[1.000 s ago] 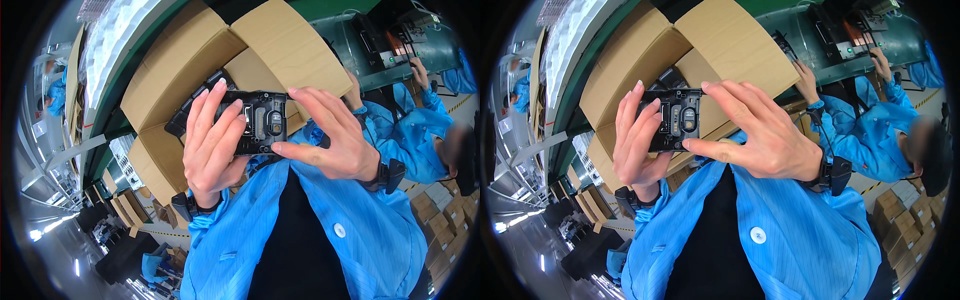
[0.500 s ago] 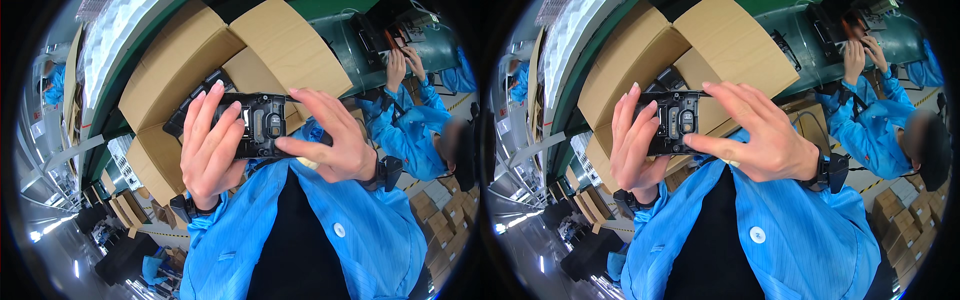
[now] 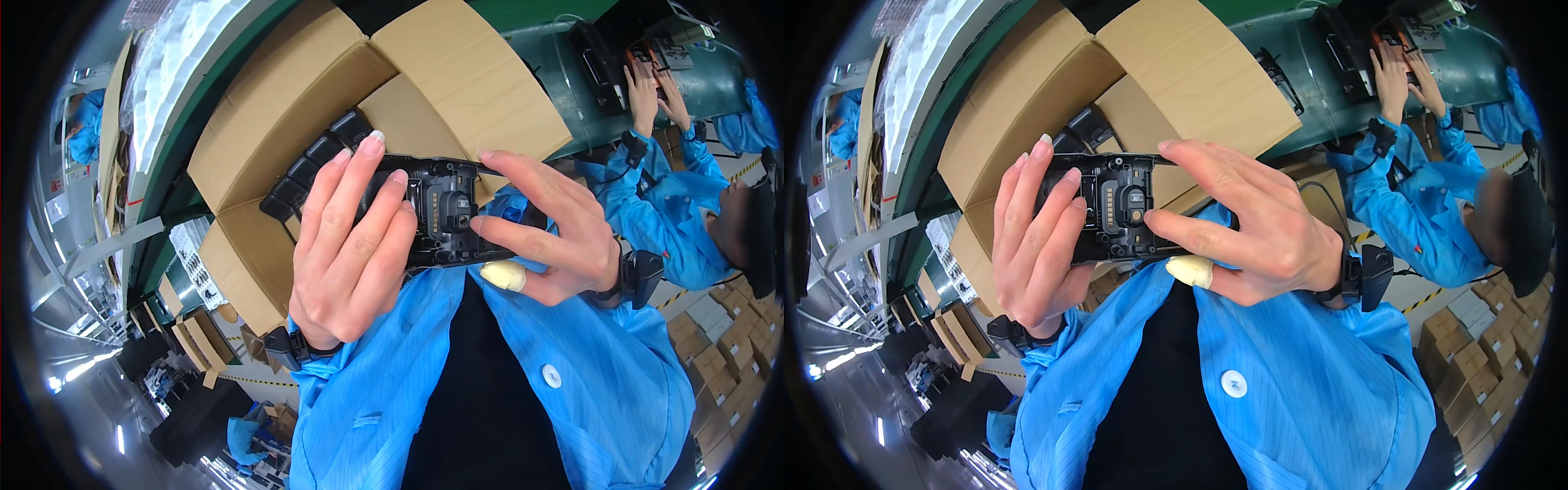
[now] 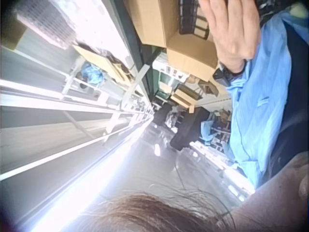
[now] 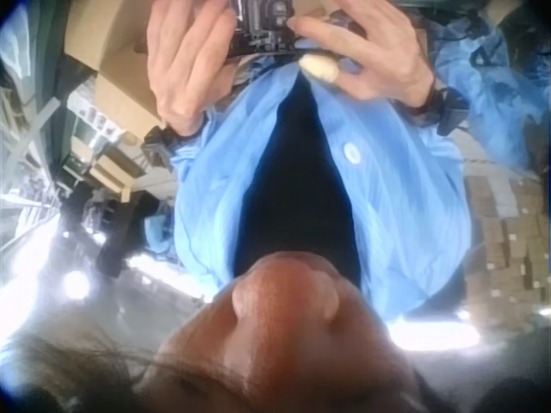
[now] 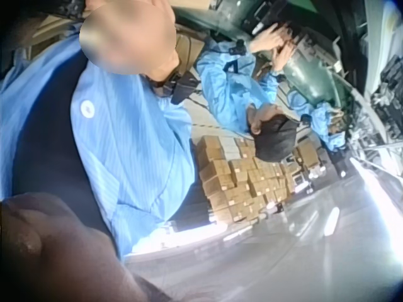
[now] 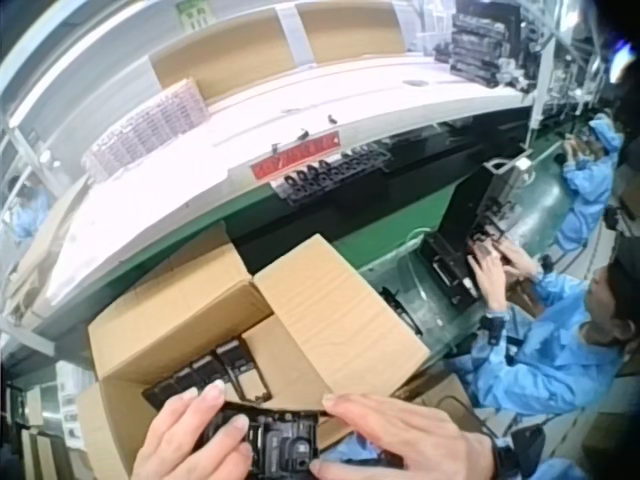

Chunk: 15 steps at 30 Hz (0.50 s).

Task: Packing black plastic electronic housing components into a cardboard box on an assembly line.

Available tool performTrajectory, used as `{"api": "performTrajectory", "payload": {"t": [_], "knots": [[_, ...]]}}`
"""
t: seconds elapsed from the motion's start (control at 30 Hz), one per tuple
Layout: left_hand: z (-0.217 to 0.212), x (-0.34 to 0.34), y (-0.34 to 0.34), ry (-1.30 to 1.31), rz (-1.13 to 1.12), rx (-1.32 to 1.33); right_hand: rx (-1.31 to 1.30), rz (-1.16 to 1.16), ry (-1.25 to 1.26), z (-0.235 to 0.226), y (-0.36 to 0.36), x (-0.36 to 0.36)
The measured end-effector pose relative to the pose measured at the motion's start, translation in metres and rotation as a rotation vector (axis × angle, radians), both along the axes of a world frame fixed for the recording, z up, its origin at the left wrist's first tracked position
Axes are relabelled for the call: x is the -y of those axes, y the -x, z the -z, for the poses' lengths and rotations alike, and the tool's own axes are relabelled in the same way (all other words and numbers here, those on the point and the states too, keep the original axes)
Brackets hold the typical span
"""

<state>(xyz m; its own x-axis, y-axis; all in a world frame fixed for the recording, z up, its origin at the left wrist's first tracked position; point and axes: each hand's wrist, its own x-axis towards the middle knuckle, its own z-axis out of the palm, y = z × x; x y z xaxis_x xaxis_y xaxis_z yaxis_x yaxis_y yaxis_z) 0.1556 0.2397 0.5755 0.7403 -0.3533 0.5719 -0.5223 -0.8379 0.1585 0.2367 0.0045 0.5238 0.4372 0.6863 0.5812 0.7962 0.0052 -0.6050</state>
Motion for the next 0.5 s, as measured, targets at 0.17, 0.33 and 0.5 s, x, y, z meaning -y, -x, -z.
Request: {"api": "performTrajectory", "payload": {"t": [0.17,0.33,0.5], "knots": [[0.0034,0.0003,-0.0006,0.003,0.018,0.012,0.008,0.009,0.011,0.0042,0.0017,0.0004],[0.0019,0.0015,-0.0008,-0.004,0.038,0.001,0.046,0.029,0.031,0.0024,0.0043,0.0019],[0.0035,0.0023,0.0021,0.001,0.043,0.004,0.06,0.016,0.037,-0.0013,0.0056,0.0024]]}}
